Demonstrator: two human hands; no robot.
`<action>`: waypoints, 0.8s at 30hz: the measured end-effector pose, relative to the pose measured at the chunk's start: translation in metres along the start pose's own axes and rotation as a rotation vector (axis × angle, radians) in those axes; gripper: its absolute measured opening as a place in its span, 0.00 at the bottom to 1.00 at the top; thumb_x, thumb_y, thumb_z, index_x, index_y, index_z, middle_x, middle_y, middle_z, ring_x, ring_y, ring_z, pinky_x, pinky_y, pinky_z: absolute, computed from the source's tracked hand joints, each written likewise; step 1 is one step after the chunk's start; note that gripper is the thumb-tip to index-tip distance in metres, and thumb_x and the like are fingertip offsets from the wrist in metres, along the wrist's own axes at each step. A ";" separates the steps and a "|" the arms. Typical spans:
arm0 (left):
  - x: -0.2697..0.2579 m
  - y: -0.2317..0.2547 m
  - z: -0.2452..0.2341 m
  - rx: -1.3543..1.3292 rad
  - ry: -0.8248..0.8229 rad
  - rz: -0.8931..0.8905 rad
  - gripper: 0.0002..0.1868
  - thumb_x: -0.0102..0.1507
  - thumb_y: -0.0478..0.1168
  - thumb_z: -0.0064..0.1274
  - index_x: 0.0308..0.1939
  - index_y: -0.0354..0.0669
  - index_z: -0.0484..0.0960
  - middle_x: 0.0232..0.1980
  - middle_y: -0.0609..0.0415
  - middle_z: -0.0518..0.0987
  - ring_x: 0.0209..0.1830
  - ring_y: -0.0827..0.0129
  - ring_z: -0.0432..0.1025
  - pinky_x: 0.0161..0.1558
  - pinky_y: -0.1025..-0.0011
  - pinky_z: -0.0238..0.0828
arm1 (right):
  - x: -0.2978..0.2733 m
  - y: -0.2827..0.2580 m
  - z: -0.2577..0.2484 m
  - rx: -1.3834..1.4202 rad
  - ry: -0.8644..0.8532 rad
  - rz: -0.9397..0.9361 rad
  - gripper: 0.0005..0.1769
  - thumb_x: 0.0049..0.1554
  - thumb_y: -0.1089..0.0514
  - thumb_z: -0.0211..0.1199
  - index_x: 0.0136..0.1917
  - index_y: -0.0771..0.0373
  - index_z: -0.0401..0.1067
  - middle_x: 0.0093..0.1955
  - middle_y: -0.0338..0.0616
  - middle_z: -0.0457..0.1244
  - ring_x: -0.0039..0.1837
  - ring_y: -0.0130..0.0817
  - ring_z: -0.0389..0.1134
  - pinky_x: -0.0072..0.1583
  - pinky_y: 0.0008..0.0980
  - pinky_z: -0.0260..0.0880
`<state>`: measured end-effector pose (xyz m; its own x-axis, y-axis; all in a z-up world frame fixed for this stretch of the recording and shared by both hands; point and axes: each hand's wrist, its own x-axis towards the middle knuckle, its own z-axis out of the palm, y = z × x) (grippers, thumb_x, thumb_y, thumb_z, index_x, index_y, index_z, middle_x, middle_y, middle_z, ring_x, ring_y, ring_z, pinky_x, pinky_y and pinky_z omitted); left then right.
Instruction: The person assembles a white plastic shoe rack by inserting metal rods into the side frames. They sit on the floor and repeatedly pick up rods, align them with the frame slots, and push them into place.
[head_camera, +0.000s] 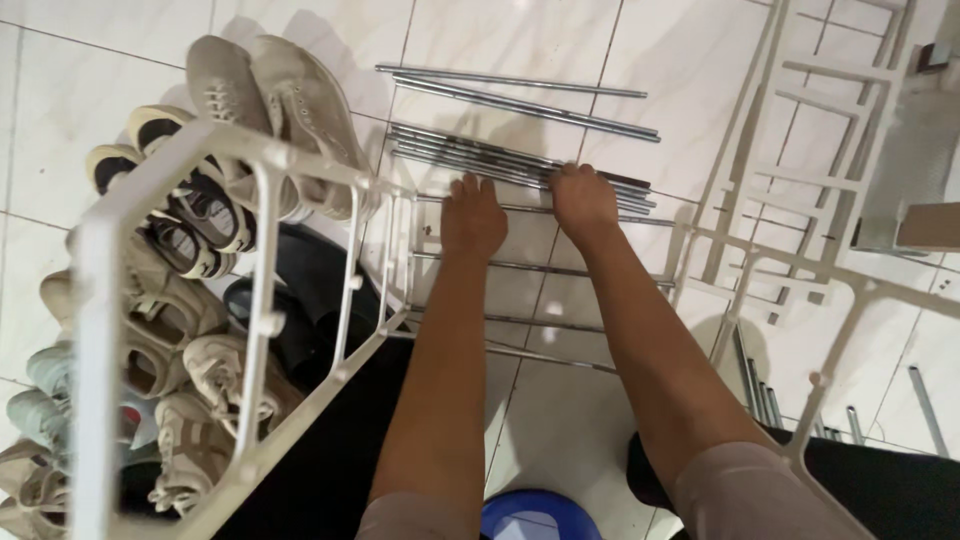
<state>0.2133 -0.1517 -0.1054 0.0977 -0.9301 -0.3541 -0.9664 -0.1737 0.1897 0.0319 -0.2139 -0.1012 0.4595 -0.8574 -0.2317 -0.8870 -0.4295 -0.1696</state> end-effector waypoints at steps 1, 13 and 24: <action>0.008 -0.004 0.004 0.025 0.049 0.006 0.23 0.63 0.42 0.50 0.61 0.38 0.72 0.69 0.41 0.67 0.66 0.51 0.64 0.61 0.54 0.66 | 0.003 0.001 0.003 -0.008 -0.015 -0.017 0.06 0.59 0.62 0.61 0.49 0.58 0.77 0.55 0.47 0.68 0.60 0.46 0.68 0.56 0.45 0.72; 0.038 -0.032 0.024 0.099 -0.020 -0.027 0.31 0.62 0.35 0.54 0.70 0.45 0.67 0.76 0.42 0.60 0.71 0.49 0.60 0.65 0.55 0.64 | 0.002 0.011 0.034 -0.017 0.132 -0.146 0.06 0.60 0.56 0.62 0.50 0.60 0.74 0.53 0.45 0.65 0.60 0.44 0.66 0.57 0.44 0.71; 0.026 -0.007 -0.022 0.017 0.142 0.027 0.31 0.61 0.33 0.52 0.70 0.41 0.67 0.76 0.38 0.58 0.74 0.47 0.58 0.67 0.56 0.63 | -0.002 0.005 -0.004 -0.054 0.271 -0.177 0.11 0.58 0.64 0.57 0.55 0.65 0.72 0.55 0.49 0.63 0.58 0.46 0.65 0.53 0.43 0.72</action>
<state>0.2272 -0.1813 -0.0959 0.1030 -0.9710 -0.2159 -0.9729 -0.1435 0.1811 0.0266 -0.2153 -0.0976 0.5843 -0.8092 0.0617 -0.7989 -0.5869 -0.1316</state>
